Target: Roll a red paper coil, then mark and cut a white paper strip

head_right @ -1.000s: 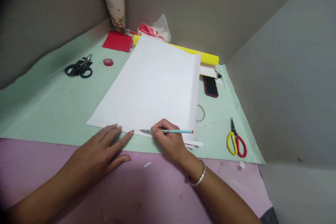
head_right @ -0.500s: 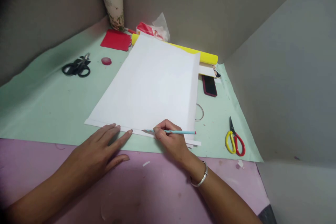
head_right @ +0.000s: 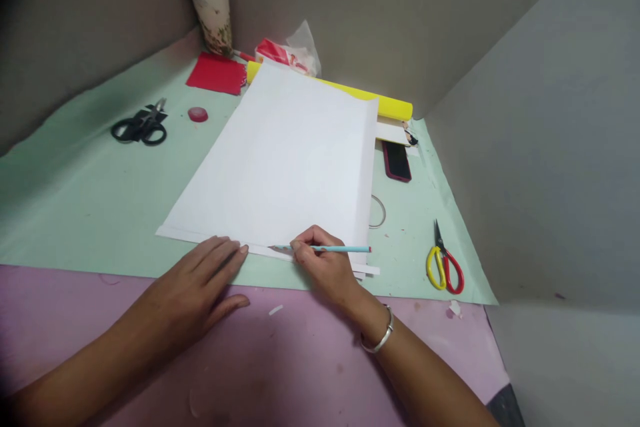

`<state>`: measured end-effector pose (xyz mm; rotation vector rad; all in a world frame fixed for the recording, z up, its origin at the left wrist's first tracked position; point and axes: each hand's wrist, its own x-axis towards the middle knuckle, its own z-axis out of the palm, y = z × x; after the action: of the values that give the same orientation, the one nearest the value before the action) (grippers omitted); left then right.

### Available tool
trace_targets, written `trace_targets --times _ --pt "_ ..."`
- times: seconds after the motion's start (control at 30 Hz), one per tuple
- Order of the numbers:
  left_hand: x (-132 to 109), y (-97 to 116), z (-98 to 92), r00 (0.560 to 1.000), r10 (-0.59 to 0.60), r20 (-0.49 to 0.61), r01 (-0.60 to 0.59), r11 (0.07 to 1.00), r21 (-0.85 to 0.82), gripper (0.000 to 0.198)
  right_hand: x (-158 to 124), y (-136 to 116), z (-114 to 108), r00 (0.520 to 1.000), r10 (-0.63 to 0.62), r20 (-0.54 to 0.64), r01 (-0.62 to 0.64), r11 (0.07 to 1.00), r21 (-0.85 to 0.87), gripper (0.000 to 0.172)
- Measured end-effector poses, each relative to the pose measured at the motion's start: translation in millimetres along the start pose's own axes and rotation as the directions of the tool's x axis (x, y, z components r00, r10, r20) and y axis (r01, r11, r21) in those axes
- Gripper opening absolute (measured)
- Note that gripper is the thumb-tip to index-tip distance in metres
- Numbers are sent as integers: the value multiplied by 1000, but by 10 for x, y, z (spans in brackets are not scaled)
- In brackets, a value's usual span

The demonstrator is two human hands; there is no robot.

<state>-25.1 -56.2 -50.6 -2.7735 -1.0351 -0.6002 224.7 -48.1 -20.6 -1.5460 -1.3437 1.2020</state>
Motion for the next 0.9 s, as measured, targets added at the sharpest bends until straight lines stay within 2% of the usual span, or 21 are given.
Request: trace_targets --times 0.17,0.33,0.53,0.7,0.9 --pt "30 12 22 999 42 14 -41 999 -13 50 5 18 -1 1000 -1 2 1 1000 8 11" --pt "108 55 -50 994 -9 107 12 999 -29 64 2 -6 6 1000 4 -11 -4 1000 2 10" --pt "136 89 -76 985 -23 174 32 998 -48 58 6 -14 13 1000 -30 0 30 1000 -10 11" --pt "135 80 -59 990 -37 139 49 995 -89 56 19 15 -6 999 -37 9 37 999 -34 12" --pt "142 89 -61 989 -12 148 15 1000 -20 60 14 -27 -29 999 -23 27 25 998 -60 11"
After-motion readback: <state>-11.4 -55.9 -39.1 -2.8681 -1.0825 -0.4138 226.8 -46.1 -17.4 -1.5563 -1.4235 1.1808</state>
